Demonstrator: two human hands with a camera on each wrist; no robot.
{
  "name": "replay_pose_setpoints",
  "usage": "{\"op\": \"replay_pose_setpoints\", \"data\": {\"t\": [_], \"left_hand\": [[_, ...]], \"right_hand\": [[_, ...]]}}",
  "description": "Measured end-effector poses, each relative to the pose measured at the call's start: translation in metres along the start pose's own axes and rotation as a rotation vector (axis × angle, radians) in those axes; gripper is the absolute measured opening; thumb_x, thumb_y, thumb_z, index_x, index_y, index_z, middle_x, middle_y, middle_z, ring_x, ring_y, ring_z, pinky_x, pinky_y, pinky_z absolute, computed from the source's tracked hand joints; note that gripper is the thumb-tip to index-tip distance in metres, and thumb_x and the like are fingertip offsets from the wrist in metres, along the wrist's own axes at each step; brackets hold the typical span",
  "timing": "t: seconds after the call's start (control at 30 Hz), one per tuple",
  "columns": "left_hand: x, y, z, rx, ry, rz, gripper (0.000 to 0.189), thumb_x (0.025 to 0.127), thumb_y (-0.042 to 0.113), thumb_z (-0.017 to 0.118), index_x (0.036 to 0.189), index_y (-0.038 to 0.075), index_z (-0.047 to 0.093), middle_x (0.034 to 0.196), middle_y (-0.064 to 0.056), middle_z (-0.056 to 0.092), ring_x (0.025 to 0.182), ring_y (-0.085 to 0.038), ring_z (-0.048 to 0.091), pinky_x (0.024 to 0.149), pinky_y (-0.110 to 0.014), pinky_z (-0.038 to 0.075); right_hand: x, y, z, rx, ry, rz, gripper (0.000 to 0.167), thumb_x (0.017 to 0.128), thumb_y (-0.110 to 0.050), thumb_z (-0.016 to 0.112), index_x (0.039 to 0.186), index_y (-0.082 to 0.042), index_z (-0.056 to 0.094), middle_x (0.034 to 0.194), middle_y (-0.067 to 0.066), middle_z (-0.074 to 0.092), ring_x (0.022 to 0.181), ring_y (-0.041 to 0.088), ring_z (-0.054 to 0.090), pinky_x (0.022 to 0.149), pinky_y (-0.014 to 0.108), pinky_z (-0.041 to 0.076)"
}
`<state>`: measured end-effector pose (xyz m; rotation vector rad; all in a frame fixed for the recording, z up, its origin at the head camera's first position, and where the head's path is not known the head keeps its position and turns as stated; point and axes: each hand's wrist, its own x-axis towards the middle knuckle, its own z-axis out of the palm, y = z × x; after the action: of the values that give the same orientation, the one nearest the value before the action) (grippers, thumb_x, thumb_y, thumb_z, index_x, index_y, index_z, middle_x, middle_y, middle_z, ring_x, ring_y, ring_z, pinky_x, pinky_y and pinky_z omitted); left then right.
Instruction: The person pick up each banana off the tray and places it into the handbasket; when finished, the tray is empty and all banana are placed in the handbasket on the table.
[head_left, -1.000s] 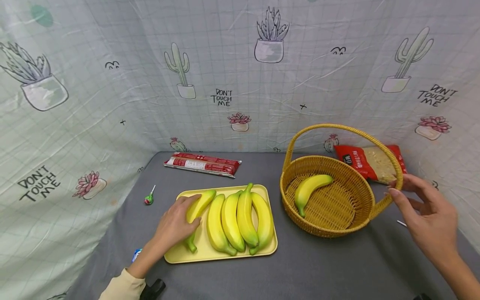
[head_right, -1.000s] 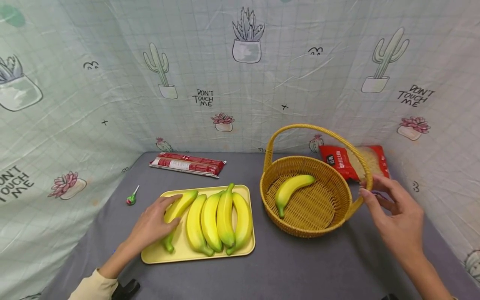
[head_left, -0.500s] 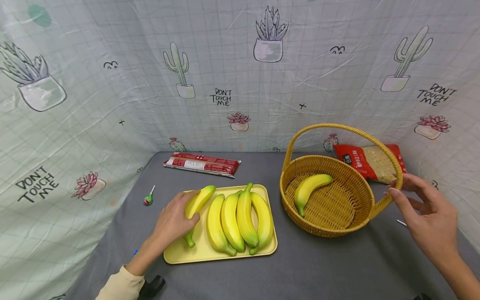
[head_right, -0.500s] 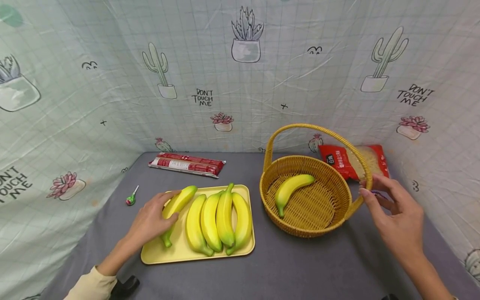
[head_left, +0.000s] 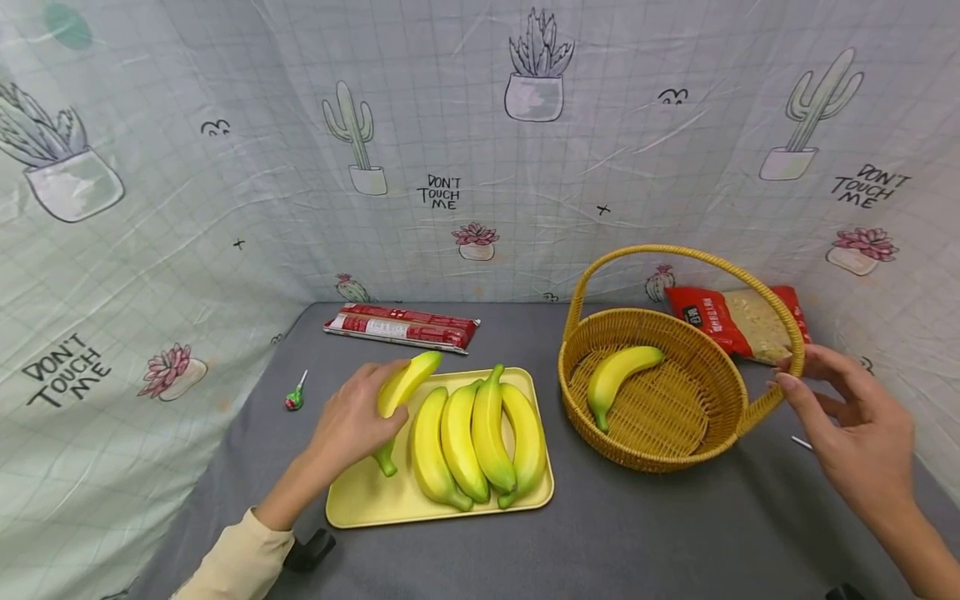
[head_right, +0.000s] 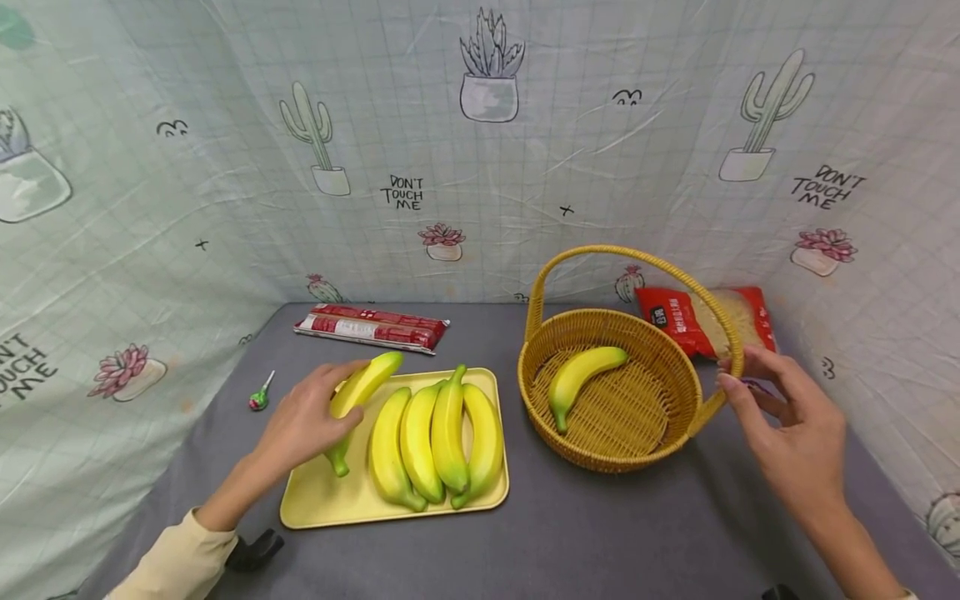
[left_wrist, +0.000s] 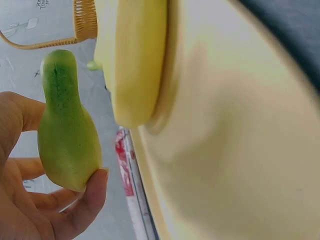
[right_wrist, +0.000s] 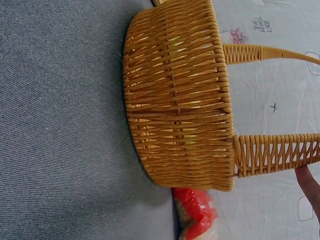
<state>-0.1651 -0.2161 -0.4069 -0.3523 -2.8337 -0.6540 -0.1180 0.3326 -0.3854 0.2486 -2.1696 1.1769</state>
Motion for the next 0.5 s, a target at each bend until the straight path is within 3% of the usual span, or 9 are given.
{"op": "replay_pose_setpoints", "data": {"t": [0.37,0.5], "left_hand": [[0.015,0.027,-0.004,-0.010,0.001,0.052,0.065,0.085,0.022,0.074,0.149,0.016,0.062,0.133,-0.013,0.063,0.098,-0.031,0.065,0.071,-0.052,0.053],[0.020,0.037,-0.002,-0.027,0.005,0.088,0.064,0.085,0.020,0.073,0.148,0.017,0.063,0.130,-0.010,0.063,0.089,-0.027,0.063,0.068,-0.049,0.051]], "right_hand": [[0.001,0.005,0.001,0.057,0.022,-0.051,0.044,0.092,0.020,0.067,0.134,0.011,0.064,0.115,0.004,0.070,0.101,0.008,0.068,0.081,0.011,0.051],[0.000,0.005,0.001,0.060,0.016,-0.057,0.042,0.092,0.020,0.067,0.134,0.011,0.065,0.115,0.005,0.070,0.102,0.009,0.068,0.081,0.012,0.051]]}}
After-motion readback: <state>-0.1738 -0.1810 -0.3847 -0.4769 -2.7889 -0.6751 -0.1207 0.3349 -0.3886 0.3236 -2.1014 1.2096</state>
